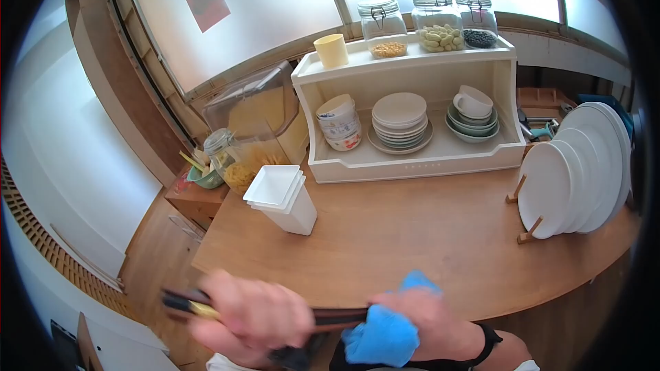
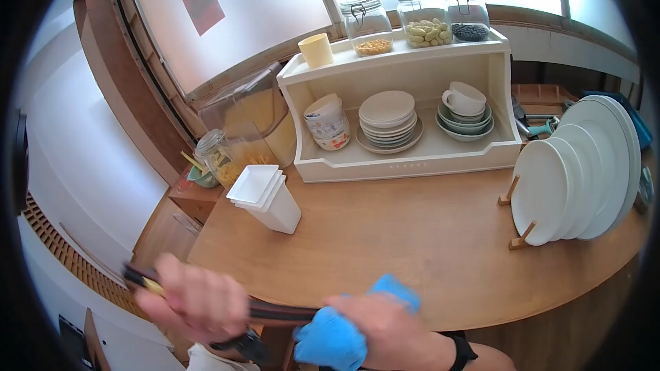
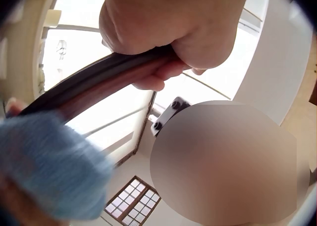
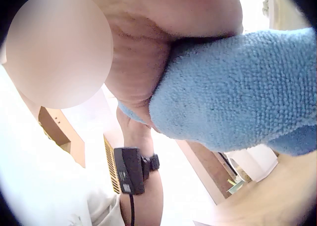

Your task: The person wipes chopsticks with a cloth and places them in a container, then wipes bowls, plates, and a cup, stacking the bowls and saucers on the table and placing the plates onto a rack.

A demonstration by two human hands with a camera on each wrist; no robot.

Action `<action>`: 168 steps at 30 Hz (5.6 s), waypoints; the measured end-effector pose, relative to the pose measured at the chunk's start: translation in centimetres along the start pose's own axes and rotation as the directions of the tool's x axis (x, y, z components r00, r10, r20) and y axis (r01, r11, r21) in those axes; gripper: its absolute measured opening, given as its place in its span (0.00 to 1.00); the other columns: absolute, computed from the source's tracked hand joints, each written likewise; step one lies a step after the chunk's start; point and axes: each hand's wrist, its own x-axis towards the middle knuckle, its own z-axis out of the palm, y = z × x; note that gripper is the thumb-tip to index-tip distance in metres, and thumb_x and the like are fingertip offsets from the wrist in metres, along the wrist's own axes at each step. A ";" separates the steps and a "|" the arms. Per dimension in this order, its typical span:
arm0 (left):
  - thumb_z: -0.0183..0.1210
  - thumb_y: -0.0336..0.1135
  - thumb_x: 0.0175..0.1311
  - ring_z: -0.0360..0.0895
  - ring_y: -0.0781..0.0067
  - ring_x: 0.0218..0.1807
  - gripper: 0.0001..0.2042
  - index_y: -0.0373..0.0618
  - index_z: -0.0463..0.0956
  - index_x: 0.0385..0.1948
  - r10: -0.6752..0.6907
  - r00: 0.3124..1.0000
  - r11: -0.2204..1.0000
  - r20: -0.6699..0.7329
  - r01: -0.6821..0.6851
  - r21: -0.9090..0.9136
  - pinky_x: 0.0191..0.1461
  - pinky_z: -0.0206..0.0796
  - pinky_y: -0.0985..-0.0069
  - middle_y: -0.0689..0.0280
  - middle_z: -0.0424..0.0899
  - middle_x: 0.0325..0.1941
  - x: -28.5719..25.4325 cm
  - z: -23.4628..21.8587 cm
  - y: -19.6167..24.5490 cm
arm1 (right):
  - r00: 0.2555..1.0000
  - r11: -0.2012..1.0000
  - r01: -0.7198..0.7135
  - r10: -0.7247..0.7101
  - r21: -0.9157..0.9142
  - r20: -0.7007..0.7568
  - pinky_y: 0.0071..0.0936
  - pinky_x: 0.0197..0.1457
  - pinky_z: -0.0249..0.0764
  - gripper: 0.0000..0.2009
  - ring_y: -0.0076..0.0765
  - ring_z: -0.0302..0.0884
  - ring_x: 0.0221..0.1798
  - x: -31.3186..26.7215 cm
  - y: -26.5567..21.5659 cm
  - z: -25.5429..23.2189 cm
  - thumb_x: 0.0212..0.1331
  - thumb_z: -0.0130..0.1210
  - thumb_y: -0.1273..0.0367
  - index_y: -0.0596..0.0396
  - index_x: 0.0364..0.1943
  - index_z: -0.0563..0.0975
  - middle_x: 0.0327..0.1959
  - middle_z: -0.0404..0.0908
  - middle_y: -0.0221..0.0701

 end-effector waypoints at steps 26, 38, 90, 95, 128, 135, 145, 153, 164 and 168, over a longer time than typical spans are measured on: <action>0.62 0.39 0.62 0.66 0.78 0.18 0.11 0.46 0.70 0.28 -0.009 0.709 0.591 -0.705 0.573 0.568 0.26 0.68 0.75 0.72 0.67 0.17 12.6 -19.8 -0.7 | 0.833 0.963 -0.253 0.165 -0.098 -0.528 0.37 0.42 0.72 0.14 0.37 0.76 0.29 -10.6 6.6 1.4 0.47 0.63 0.75 0.60 0.38 0.72 0.32 0.78 0.37; 0.63 0.39 0.61 0.76 0.73 0.25 0.11 0.46 0.71 0.27 -0.125 0.659 0.496 -0.741 0.689 0.529 0.31 0.70 0.75 0.69 0.73 0.22 11.3 -20.8 -2.2 | 0.861 0.918 -0.385 0.322 -0.091 -0.394 0.37 0.47 0.74 0.07 0.49 0.77 0.37 -8.3 3.2 -1.0 0.51 0.62 0.70 0.58 0.31 0.78 0.31 0.80 0.41; 0.40 0.45 0.73 0.71 0.67 0.60 0.24 0.33 0.66 0.60 0.053 0.769 0.799 -0.637 0.350 0.489 0.64 0.59 0.73 0.57 0.73 0.60 -0.9 -23.3 -5.9 | 0.688 0.387 -0.459 0.724 0.800 0.044 0.29 0.52 0.72 0.20 0.27 0.75 0.47 13.9 11.0 12.5 0.60 0.61 0.57 0.57 0.49 0.77 0.44 0.80 0.30; 0.41 0.44 0.72 0.73 0.67 0.57 0.24 0.32 0.67 0.59 0.048 0.721 0.783 -0.691 0.403 0.474 0.61 0.62 0.73 0.56 0.75 0.57 -0.9 -24.4 -5.9 | 0.666 0.283 -0.581 0.704 0.763 0.246 0.30 0.50 0.73 0.20 0.30 0.76 0.47 13.8 10.9 11.6 0.64 0.57 0.57 0.55 0.53 0.75 0.46 0.80 0.31; 0.42 0.38 0.73 0.58 0.67 0.69 0.20 0.38 0.63 0.61 0.677 0.719 0.061 -0.158 0.159 0.985 0.72 0.45 0.63 0.57 0.65 0.66 0.2 -15.4 -3.0 | 0.791 0.847 -0.479 0.302 -0.232 -0.532 0.33 0.53 0.73 0.30 0.42 0.78 0.48 -10.0 3.4 -10.9 0.43 0.70 0.72 0.58 0.53 0.69 0.44 0.78 0.41; 0.48 0.33 0.65 0.63 0.57 0.67 0.19 0.35 0.66 0.56 0.217 0.970 0.206 0.112 -0.158 0.966 0.71 0.51 0.63 0.51 0.66 0.64 0.5 -8.5 -8.1 | 0.886 0.619 -0.264 0.458 -0.739 0.068 0.45 0.54 0.70 0.39 0.52 0.71 0.51 -5.4 4.6 -11.0 0.41 0.68 0.49 0.60 0.56 0.69 0.51 0.73 0.48; 0.53 0.33 0.66 0.63 0.65 0.67 0.24 0.33 0.61 0.62 -0.097 0.757 0.803 -0.646 0.443 0.398 0.70 0.51 0.71 0.53 0.65 0.65 9.4 -12.8 -17.8 | 0.946 0.768 -0.148 0.293 -0.624 0.136 0.42 0.59 0.69 0.32 0.55 0.71 0.56 7.6 3.0 -12.1 0.51 0.64 0.55 0.62 0.55 0.70 0.50 0.75 0.46; 0.55 0.43 0.63 0.53 0.44 0.70 0.34 0.25 0.53 0.63 0.207 0.541 0.559 -0.815 0.618 0.552 0.72 0.48 0.61 0.39 0.51 0.68 12.8 -22.1 -23.2 | 0.872 0.866 -0.483 0.489 -0.133 0.021 0.36 0.56 0.72 0.34 0.50 0.75 0.56 24.3 16.0 -4.3 0.58 0.59 0.51 0.68 0.58 0.67 0.53 0.75 0.54; 0.56 0.48 0.62 0.71 0.54 0.59 0.35 0.26 0.57 0.61 -0.043 0.284 0.911 -0.958 0.405 0.079 0.47 0.73 0.66 0.45 0.68 0.59 14.5 -29.2 -23.3 | 0.582 0.599 -0.698 0.794 0.391 -0.176 0.59 0.67 0.53 0.46 0.56 0.48 0.74 31.9 26.5 1.2 0.59 0.51 0.42 0.58 0.71 0.48 0.72 0.53 0.48; 0.54 0.53 0.63 0.71 0.55 0.59 0.36 0.27 0.58 0.61 -0.050 0.303 0.935 -0.952 0.349 0.062 0.50 0.73 0.66 0.46 0.68 0.60 14.1 -30.8 -23.8 | 0.607 0.601 -0.697 0.785 0.391 -0.125 0.37 0.66 0.62 0.44 0.49 0.60 0.69 32.1 29.1 1.7 0.59 0.53 0.45 0.64 0.69 0.52 0.69 0.59 0.50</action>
